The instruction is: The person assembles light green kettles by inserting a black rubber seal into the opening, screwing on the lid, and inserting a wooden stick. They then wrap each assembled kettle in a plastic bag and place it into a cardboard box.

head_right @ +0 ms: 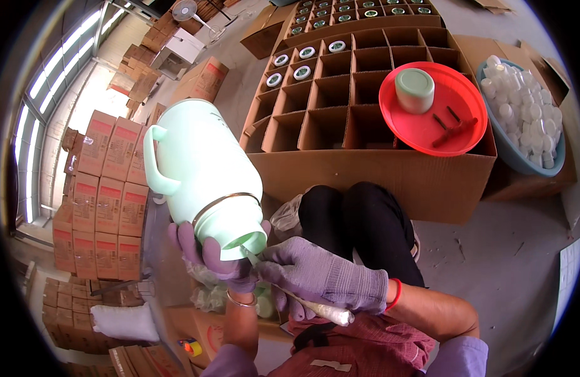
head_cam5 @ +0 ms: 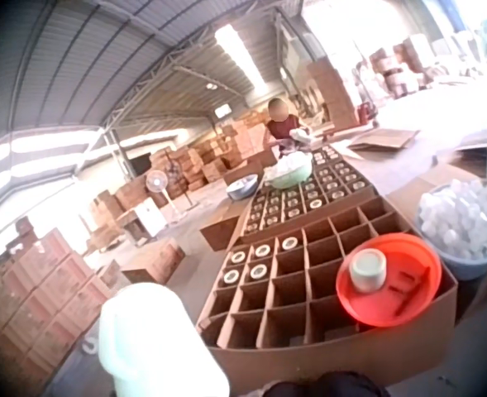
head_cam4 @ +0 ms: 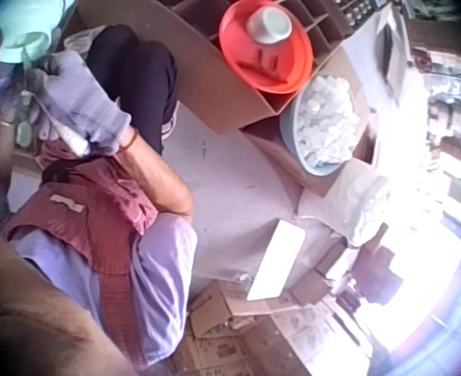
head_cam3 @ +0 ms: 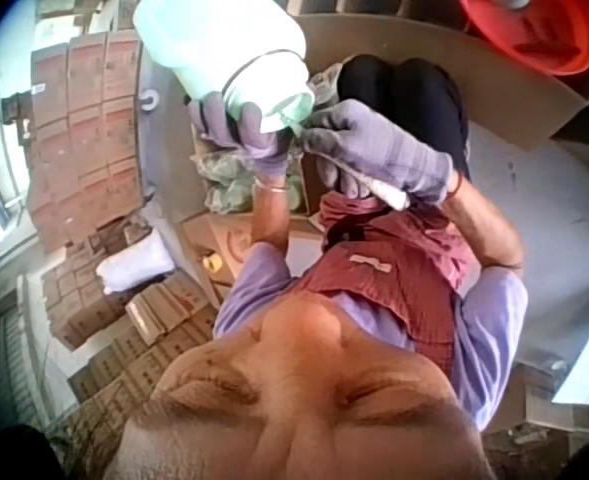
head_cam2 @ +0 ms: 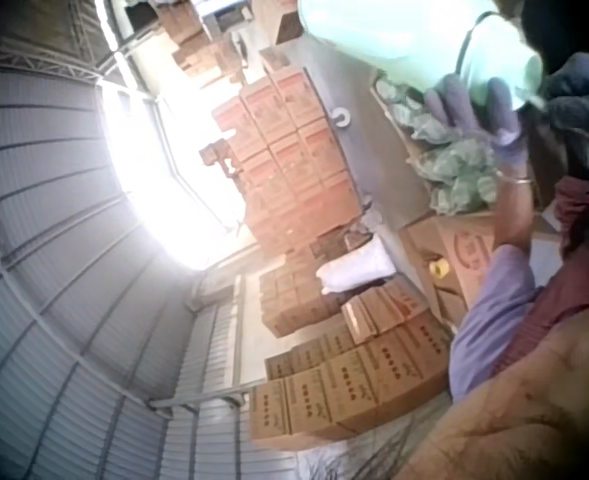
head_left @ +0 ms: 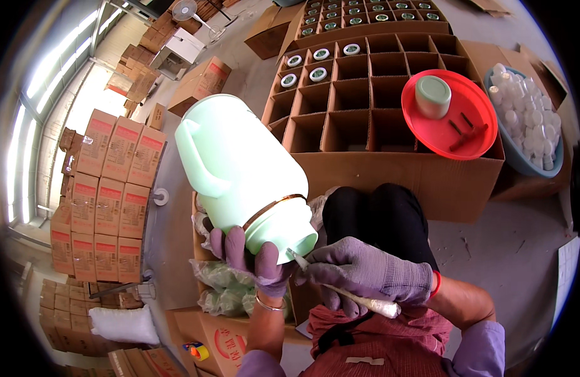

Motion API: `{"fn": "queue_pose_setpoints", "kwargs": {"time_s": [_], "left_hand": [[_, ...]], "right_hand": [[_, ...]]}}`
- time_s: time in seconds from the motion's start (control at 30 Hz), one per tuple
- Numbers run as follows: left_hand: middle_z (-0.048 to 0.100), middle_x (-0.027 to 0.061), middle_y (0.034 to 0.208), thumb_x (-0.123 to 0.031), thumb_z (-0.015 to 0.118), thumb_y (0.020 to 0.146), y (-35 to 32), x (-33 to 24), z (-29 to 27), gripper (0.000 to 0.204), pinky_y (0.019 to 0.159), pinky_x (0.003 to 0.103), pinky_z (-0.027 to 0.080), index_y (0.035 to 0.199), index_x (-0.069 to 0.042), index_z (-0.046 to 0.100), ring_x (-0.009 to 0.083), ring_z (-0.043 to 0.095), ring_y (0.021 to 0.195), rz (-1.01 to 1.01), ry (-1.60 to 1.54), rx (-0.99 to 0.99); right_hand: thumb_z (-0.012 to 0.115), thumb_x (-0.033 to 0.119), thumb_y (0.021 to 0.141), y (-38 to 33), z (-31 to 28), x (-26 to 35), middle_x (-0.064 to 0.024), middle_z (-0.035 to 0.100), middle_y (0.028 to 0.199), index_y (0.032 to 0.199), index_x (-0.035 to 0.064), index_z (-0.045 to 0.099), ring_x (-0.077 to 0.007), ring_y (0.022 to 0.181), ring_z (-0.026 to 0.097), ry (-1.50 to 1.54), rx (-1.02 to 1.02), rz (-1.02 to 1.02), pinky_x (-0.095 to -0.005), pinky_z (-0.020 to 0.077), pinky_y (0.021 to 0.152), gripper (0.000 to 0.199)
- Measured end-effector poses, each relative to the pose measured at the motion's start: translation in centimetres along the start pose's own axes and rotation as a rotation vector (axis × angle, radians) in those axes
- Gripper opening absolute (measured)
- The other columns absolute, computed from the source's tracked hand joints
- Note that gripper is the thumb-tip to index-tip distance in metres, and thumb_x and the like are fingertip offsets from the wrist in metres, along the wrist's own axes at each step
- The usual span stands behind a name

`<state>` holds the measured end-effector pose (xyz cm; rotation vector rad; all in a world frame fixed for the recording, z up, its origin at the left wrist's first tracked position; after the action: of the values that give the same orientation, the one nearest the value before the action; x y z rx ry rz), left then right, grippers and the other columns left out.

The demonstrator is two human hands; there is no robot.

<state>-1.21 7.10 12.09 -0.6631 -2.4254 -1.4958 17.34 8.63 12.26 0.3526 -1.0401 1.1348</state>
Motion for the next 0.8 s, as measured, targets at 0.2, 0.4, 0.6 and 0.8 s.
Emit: {"fn": "queue_pose_setpoints", "kwargs": {"time_s": [0.2, 0.4, 0.6, 0.8], "left_hand": [[0.034, 0.0167, 0.149, -0.051, 0.070, 0.088, 0.9, -1.7, 0.8, 0.071, 0.112, 0.063, 0.029, 0.144, -0.025, 0.035, 0.0454, 0.028, 0.139, -0.146, -0.224, -0.112], [0.032, 0.0175, 0.146, -0.047, 0.082, 0.079, 1.0, -2.5, 2.3, 0.087, 0.111, 0.063, 0.034, 0.143, -0.018, 0.030, 0.0436, 0.031, 0.137, -0.256, -0.289, -0.252], [0.033, 0.0172, 0.146, -0.045, 0.083, 0.078, 1.4, -3.0, 2.0, 0.086, 0.110, 0.063, 0.034, 0.141, -0.018, 0.031, 0.0431, 0.032, 0.137, -0.280, -0.297, -0.169], [0.033, 0.0169, 0.145, -0.044, 0.084, 0.077, 1.4, -3.6, 1.7, 0.085, 0.110, 0.063, 0.035, 0.140, -0.017, 0.032, 0.0427, 0.033, 0.136, -0.306, -0.332, -0.092]], "right_hand": [[0.050, 0.030, 0.105, 0.4, 0.2, -1.7, -0.0021, 0.060, 0.068, 0.103, 0.0025, 0.063, -0.0057, 0.048, 0.051, 0.427, 0.161, 0.055, -0.0203, 0.0373, 0.038, 0.031], [0.046, 0.027, 0.107, 1.7, 2.3, -4.2, 0.0003, 0.051, 0.062, 0.123, 0.0007, 0.061, -0.0055, 0.044, 0.044, 0.809, 0.400, -0.161, -0.0198, 0.0334, 0.037, 0.034], [0.044, 0.021, 0.107, 2.5, 6.1, -4.7, 0.0004, 0.052, 0.068, 0.120, -0.0038, 0.055, -0.0060, 0.045, 0.048, 1.275, 0.573, -0.361, -0.0181, 0.0373, 0.040, 0.030], [0.048, 0.025, 0.105, -1.3, 2.8, -0.7, -0.0075, 0.063, 0.075, 0.113, -0.0019, 0.059, -0.0117, 0.053, 0.060, 0.521, -0.068, -0.191, -0.0234, 0.0469, 0.046, 0.030]]}}
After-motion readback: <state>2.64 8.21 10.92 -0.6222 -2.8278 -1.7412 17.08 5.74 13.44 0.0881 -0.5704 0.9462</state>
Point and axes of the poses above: each hand's wrist, its own y-axis towards the middle knuckle, its own z-axis out of the palm, x = y × z, the point moved 3 cm from there along y, towards the middle knuckle
